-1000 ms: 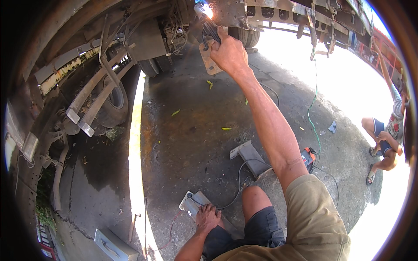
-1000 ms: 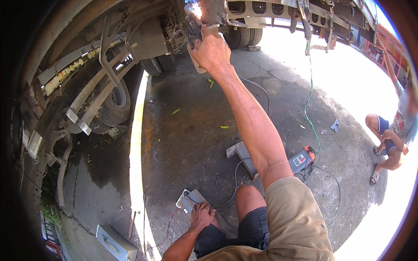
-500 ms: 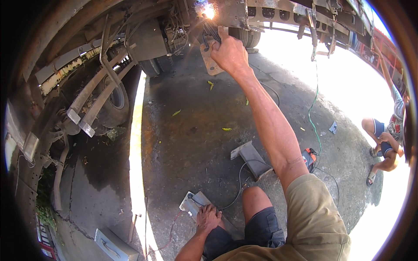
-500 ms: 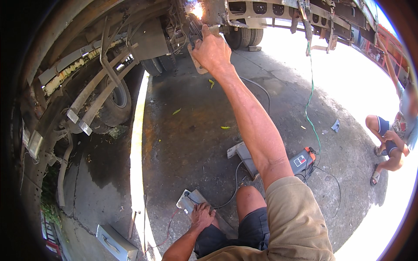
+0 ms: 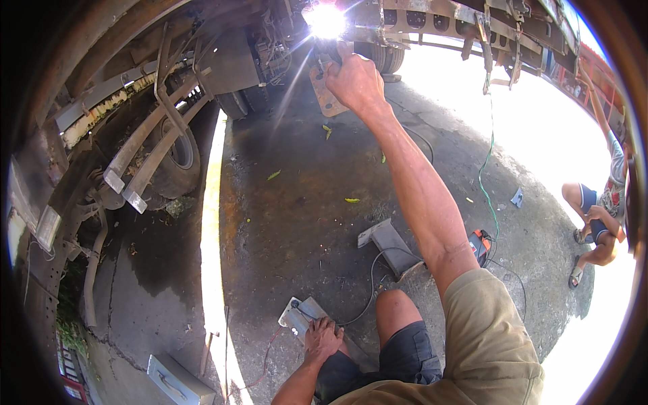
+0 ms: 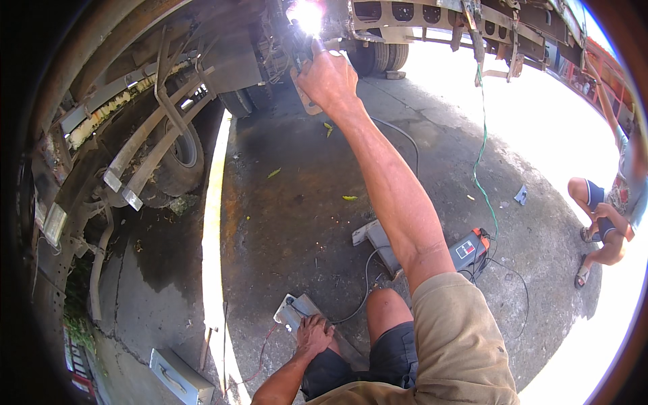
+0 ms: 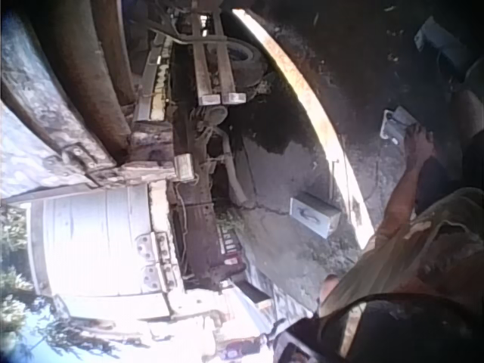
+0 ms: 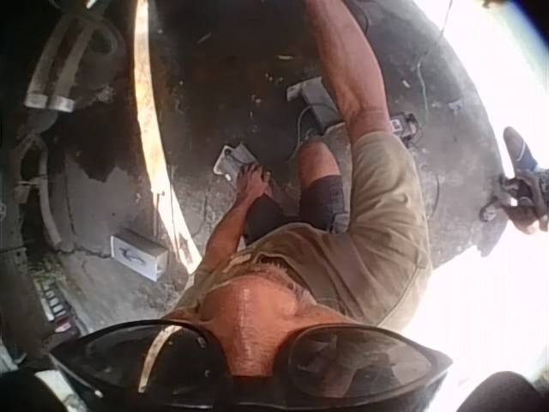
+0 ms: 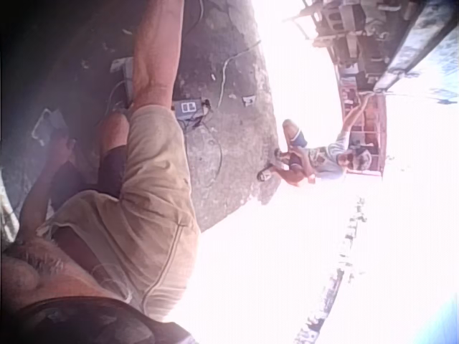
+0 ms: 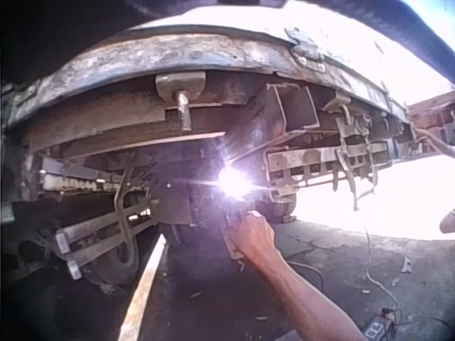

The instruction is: The person kneels under a vehicle and uses a welding torch to weld a metal plate attached to the undercarriage. They repeatedly position the torch, create sparks, and adjust the metal plate while another person sits nearby.

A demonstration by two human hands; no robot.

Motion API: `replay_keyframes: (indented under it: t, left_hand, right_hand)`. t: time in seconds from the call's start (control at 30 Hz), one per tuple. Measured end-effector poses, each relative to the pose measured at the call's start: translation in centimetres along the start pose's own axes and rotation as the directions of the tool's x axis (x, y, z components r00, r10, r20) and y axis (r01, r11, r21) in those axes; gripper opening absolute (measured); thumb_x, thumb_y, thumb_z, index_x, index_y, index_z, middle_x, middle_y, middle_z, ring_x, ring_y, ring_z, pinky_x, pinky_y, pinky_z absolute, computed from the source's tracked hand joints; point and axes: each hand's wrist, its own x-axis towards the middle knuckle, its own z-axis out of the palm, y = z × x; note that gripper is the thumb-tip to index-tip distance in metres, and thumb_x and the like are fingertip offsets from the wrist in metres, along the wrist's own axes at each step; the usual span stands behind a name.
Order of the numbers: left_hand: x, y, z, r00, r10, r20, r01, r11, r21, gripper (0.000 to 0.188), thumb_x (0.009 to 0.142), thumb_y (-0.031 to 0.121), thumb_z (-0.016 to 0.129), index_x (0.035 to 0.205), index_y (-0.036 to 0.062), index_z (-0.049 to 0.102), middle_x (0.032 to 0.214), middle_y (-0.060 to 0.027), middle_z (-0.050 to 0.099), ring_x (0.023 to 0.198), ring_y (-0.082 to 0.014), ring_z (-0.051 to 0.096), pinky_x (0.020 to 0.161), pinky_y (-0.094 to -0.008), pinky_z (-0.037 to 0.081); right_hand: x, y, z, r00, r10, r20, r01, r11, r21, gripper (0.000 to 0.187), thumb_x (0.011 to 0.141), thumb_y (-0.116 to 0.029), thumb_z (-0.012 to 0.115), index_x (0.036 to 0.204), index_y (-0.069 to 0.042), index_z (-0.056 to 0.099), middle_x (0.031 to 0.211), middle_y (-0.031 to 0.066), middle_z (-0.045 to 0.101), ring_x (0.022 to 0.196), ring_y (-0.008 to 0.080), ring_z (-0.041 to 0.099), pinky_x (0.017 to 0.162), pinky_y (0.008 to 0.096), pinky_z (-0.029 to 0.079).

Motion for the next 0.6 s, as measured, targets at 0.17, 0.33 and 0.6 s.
replay_keyframes:
  t: [0.17,0.33,0.6]
  left_hand:
    - [0.07,0.13,-0.16,1.0,0.006,0.01,-0.006,1.0,0.006,0.059,0.105,0.048,0.049,0.14,0.0046,0.065,0.156,-0.0153,0.053,0.151,-0.0303,0.041,0.129,-0.0521,0.023]
    - [0.06,0.07,-0.05,1.0,0.013,-0.008,-0.013,1.0,-0.005,0.059,0.105,0.049,0.049,0.139,0.0044,0.066,0.156,-0.0154,0.054,0.15,-0.0307,0.043,0.129,-0.052,0.024]
    - [0.09,0.06,0.02,1.0,0.014,-0.025,-0.014,1.0,-0.023,0.058,0.104,0.048,0.051,0.137,0.0035,0.068,0.153,-0.0155,0.055,0.149,-0.0309,0.044,0.129,-0.0523,0.024]
  right_hand:
    - [0.28,0.57,0.65,0.997,-0.033,-0.069,0.033,0.999,-0.01,0.053,0.095,-0.026,0.063,0.141,-0.001,0.057,0.101,0.0238,0.077,0.1,0.0424,0.075,0.089,0.0534,0.059]
    - [0.48,0.7,0.68,0.998,-0.02,-0.053,0.02,1.0,0.004,0.052,0.094,-0.025,0.063,0.14,-0.001,0.057,0.102,0.0256,0.076,0.1,0.0431,0.074,0.09,0.0545,0.059]
    - [0.43,0.06,0.12,1.0,0.002,-0.006,-0.002,1.0,0.002,0.054,0.09,-0.034,0.073,0.137,-0.011,0.061,0.098,0.0186,0.078,0.096,0.0404,0.076,0.087,0.0515,0.061]
